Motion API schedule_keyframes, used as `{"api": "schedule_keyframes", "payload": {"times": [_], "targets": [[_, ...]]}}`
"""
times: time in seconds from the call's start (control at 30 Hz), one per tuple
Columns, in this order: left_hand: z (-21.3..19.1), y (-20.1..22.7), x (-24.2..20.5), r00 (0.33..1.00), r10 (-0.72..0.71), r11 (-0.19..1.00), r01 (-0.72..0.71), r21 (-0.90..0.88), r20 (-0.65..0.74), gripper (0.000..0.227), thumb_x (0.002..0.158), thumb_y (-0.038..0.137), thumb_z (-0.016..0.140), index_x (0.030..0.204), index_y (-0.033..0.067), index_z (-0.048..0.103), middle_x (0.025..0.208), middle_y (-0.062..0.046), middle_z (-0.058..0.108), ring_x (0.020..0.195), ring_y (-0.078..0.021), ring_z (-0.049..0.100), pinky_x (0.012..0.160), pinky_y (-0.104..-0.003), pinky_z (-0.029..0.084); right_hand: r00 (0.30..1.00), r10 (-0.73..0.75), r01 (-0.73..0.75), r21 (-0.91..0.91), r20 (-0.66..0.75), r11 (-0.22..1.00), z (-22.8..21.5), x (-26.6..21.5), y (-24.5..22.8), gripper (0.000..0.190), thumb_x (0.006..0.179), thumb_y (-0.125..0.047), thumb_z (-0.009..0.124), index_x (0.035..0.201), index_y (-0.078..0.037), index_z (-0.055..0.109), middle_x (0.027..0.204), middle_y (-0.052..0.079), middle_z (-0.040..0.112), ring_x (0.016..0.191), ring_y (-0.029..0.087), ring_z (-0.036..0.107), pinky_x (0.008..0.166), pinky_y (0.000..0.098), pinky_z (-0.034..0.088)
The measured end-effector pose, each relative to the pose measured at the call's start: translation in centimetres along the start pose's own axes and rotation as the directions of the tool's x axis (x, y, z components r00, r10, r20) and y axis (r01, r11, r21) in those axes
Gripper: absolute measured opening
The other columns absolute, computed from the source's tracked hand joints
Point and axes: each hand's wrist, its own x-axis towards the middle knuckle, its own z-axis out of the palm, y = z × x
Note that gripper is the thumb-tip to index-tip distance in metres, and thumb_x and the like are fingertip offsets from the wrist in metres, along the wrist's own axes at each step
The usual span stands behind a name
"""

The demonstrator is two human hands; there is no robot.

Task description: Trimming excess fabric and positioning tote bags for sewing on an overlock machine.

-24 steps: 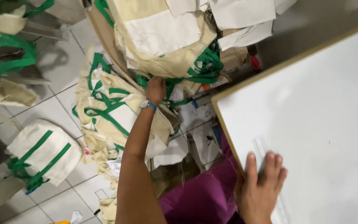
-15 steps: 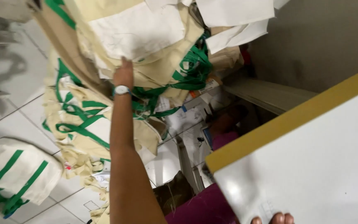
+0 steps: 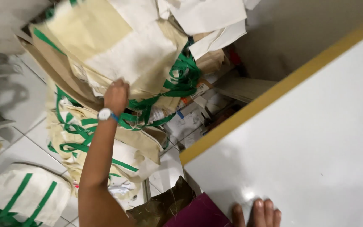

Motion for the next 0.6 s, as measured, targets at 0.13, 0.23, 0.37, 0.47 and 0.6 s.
{"api": "schedule_keyframes", "payload": {"times": [0.13,0.23,0.37,0.47,0.6], "targets": [[-15.2,7.9,-5.7,0.949,0.155,0.956,-0.214,-0.202,-0.273,0.014,0.101,0.008,0.052,0.096,-0.0005,0.061,0.095,-0.019,0.054,0.096,-0.0411,0.050,0.093,-0.048,0.040,0.973,0.228,-0.227,0.031,-0.046,0.973,0.1,-5.1,-1.6,0.042,0.091,-0.014,0.071,0.131,-0.023,0.061,0.144,0.023,0.057,0.138,0.048,0.056,0.115,0.0715,0.044],[-24.0,10.3,-8.6,0.912,0.014,0.909,-0.183,-0.375,-0.411,0.035,0.112,0.020,0.030,0.108,-0.0051,0.054,0.105,-0.022,0.058,0.099,-0.0409,0.056,0.125,-0.061,0.023,0.980,0.132,-0.150,0.115,0.150,0.982,0.1,-5.0,-0.6,0.097,0.076,-0.005,0.072,0.160,-0.030,0.029,0.163,0.022,0.033,0.151,0.043,0.032,0.118,0.0762,0.025],[-37.0,17.2,-9.9,0.634,-0.004,0.937,-0.268,-0.224,-0.774,0.022,0.115,0.007,0.038,0.104,-0.0067,0.051,0.099,-0.023,0.053,0.089,-0.0386,0.051,0.083,-0.048,0.041,0.981,0.030,-0.041,0.057,0.192,0.998,-1.0,-4.2,0.0,0.096,0.076,-0.002,0.052,0.163,-0.023,0.017,0.169,0.021,0.011,0.155,0.039,0.006,0.122,0.0624,0.011],[-44.6,25.9,-9.8,0.477,0.173,0.907,-0.418,-0.049,-0.862,0.019,0.113,0.004,0.040,0.107,-0.0081,0.054,0.098,-0.024,0.055,0.086,-0.0397,0.047,0.081,-0.050,0.038,0.999,-0.013,0.011,0.056,0.038,0.998,-1.9,-3.1,0.1,0.097,0.074,-0.004,0.057,0.163,-0.020,0.022,0.165,0.021,0.020,0.153,0.040,0.014,0.122,0.0606,0.014],[-51.5,36.1,-12.1,0.098,0.476,0.845,-0.325,0.423,-0.874,0.021,0.107,-0.004,0.050,0.117,-0.0102,0.066,0.108,-0.028,0.064,0.093,-0.0482,0.063,0.083,-0.055,0.052,0.995,-0.037,0.065,0.328,-0.090,0.943,-3.3,-4.1,0.4,0.076,0.088,-0.002,0.069,0.157,-0.010,0.040,0.159,0.033,0.036,0.149,0.051,0.032,0.120,0.0668,0.026]]}}
